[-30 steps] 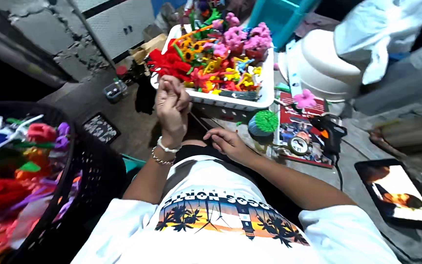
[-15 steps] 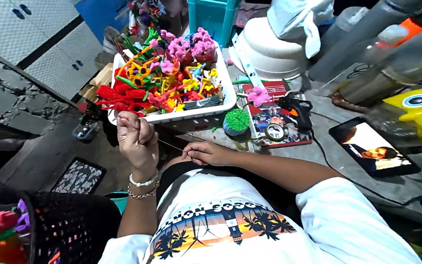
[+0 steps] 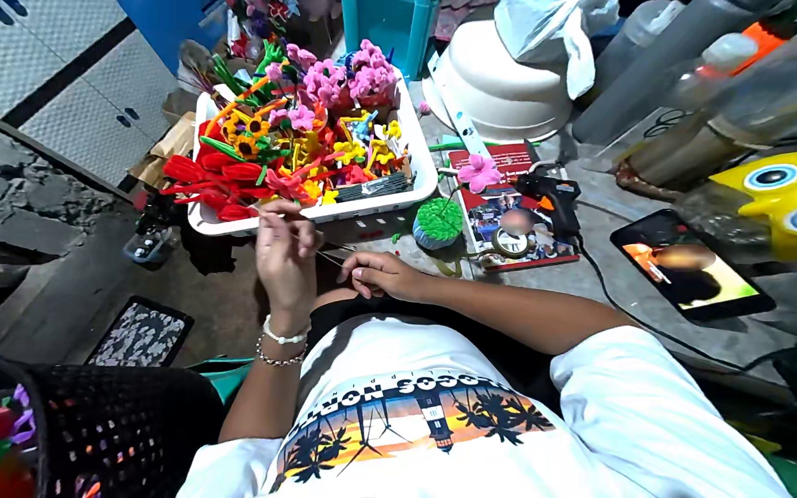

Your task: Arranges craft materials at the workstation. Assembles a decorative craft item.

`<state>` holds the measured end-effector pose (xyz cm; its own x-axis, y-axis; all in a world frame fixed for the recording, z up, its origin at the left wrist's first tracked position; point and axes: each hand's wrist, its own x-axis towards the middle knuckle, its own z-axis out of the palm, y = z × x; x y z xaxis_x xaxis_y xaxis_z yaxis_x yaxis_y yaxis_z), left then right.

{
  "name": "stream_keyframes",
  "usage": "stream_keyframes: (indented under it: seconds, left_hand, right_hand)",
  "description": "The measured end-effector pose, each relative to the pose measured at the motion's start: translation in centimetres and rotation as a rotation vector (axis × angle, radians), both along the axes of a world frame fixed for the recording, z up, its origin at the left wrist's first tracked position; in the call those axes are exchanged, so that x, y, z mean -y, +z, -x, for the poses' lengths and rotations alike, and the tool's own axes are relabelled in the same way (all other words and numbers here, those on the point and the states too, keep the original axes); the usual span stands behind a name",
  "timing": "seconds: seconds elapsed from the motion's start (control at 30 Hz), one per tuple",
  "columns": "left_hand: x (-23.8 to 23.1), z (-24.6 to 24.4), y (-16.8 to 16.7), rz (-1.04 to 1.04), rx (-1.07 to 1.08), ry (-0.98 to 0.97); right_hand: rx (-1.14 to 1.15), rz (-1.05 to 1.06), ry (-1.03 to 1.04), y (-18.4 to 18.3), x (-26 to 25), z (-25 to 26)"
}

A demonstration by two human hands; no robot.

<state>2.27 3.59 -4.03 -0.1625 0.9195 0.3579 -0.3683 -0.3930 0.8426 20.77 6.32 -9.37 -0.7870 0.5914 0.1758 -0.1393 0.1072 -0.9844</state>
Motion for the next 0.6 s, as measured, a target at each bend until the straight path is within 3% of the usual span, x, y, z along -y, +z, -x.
stream_keyframes:
  seconds: [0.17, 0.37, 0.6]
  left_hand:
    - [0.0, -2.3, -1.5, 0.133, -0.102, -0.223]
    - [-0.2, -1.0, -0.9, 0.104, -0.252, -0.245]
    - [0.5, -0.1, -0.3, 0.043, -0.258, -0.209]
  right_hand:
    - [-0.011, 0.052, -0.073, -0.1, 0.0, -0.2]
    - [0.029, 0.002, 0.027, -0.7, -0.1, 0.1]
    - [0.138, -0.117, 0.057, -0.9, 0.0, 0.1]
